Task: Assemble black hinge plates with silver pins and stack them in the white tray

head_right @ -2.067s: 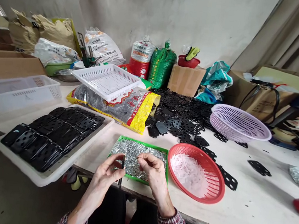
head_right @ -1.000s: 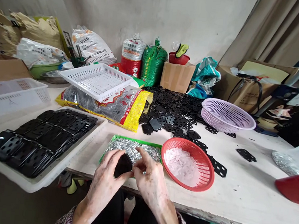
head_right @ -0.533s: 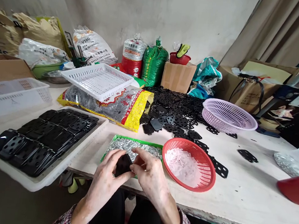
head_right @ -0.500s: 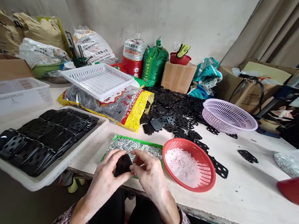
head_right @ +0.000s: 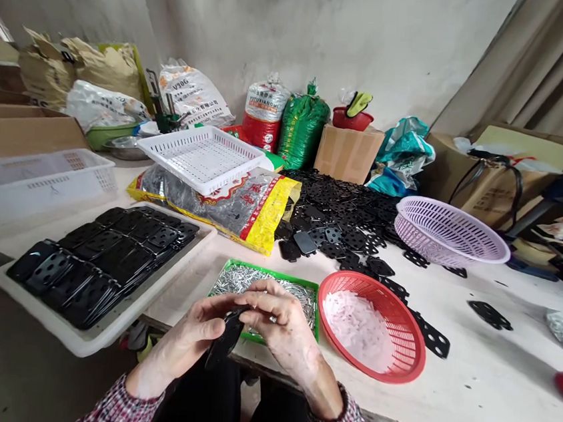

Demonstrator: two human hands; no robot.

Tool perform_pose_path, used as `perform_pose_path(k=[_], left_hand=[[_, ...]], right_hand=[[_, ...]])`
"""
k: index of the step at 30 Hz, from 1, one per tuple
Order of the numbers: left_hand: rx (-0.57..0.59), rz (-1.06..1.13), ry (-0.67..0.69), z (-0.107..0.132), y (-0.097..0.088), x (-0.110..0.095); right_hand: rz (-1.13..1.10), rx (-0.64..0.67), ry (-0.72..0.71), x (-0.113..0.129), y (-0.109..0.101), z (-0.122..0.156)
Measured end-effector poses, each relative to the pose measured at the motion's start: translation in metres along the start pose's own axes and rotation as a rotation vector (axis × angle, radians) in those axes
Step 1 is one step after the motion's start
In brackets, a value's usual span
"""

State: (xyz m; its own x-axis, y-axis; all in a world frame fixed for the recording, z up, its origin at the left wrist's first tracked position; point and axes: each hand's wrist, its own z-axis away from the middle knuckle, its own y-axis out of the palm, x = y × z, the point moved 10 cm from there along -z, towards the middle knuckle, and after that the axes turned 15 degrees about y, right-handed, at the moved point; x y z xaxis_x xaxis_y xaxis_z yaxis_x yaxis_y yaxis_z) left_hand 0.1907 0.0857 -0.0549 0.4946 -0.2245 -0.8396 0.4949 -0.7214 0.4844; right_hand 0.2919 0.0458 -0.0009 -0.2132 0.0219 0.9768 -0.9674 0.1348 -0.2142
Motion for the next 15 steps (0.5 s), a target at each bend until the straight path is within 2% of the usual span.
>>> perform_pose_path(k=[3,8,12,15], left_hand=[[-0.017,0.092,0.012,0.001,-0.006,-0.003],[-0.080,0.162,0.088,0.006,-0.023,-0.024],[-0.128,0.146,0.146,0.015,-0.041,-0.043],[-0.157,0.101,0.165,0.015,-0.051,-0.052]], right_hand=[[0.035,0.012,-0.023,0.010,0.007,-0.009],[0.181,0.116,-0.021,0.028,0.035,-0.028],[0.266,0.190,-0.081,0.049,0.061,-0.043],[0.309,0.196,-0.163,0.062,0.073,-0.053]])
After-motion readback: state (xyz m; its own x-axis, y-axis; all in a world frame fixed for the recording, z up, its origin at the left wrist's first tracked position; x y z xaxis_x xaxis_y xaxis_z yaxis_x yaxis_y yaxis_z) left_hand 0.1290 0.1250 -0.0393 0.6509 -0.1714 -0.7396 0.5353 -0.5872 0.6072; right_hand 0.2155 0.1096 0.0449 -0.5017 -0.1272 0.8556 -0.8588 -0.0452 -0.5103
